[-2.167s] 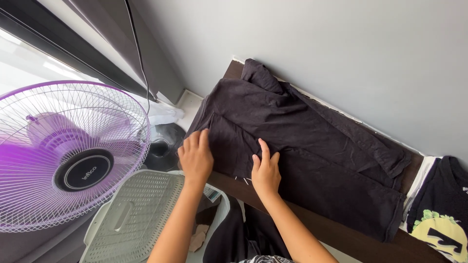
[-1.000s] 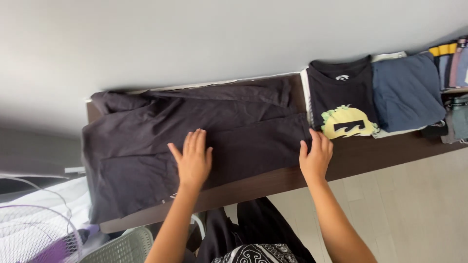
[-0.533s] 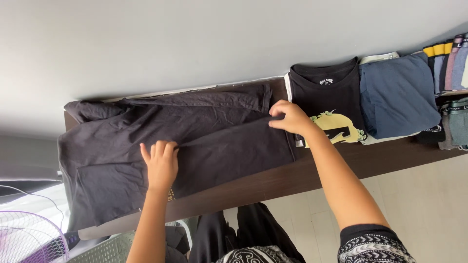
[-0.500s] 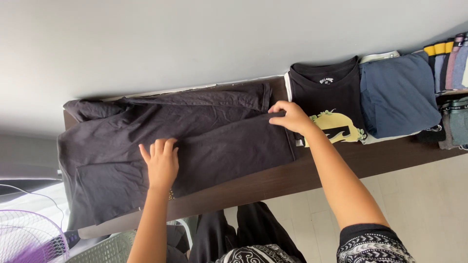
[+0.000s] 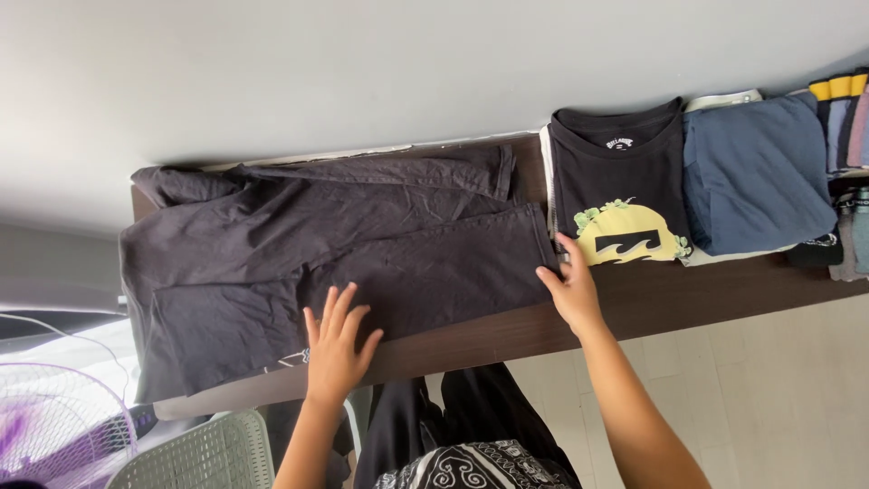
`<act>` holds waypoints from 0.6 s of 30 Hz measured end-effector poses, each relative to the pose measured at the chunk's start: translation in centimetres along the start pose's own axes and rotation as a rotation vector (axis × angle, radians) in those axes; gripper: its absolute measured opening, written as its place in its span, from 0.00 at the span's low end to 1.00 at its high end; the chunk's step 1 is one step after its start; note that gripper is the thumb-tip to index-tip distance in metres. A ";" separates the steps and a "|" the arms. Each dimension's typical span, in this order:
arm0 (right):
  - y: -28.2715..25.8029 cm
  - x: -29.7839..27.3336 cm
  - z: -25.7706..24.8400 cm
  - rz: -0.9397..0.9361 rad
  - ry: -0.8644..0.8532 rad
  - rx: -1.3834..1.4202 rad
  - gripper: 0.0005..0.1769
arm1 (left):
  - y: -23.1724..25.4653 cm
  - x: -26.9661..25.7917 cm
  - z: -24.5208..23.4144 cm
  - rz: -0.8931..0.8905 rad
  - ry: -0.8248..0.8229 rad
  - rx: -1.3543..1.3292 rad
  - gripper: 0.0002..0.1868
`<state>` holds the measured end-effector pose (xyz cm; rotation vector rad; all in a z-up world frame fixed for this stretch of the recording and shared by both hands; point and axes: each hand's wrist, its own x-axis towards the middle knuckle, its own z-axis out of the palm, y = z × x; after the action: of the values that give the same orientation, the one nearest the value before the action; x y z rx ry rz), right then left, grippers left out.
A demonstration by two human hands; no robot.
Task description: The person takes a black t-shirt from a laundry basket, spreads it out on a dark surface, and folds it. The person then places the folded shirt onto a stack of other garments.
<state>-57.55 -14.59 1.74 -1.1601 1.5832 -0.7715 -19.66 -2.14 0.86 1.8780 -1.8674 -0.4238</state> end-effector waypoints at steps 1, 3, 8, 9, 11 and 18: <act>0.4 -0.2 0.3 -0.090 0.033 0.122 0.39 | -0.3 -0.5 -0.4 0.017 -0.029 -0.004 0.22; 0.8 -0.8 -0.1 -0.165 0.030 0.177 0.38 | -0.9 -1.3 -1.0 0.032 -0.041 -0.010 0.18; 0.8 -1.2 -1.5 -0.284 -0.039 0.149 0.35 | -1.7 -1.2 -1.4 0.083 -0.080 0.016 0.07; 0.7 -1.2 -1.9 -0.285 -0.053 0.121 0.35 | -1.8 -1.0 -1.5 0.102 -0.099 0.012 0.08; 0.8 -1.4 -2.3 -0.260 -0.066 0.064 0.35 | -2.1 -1.0 -1.5 0.129 -0.123 0.023 0.10; 1.3 -2.3 -2.0 -0.154 -0.032 -0.140 0.34 | -3.0 -1.6 -0.7 0.169 -0.158 0.168 0.04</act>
<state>-59.68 -12.07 1.96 -1.4023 1.5545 -0.7459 -16.75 -0.58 -0.28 1.8170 -2.2083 -0.3780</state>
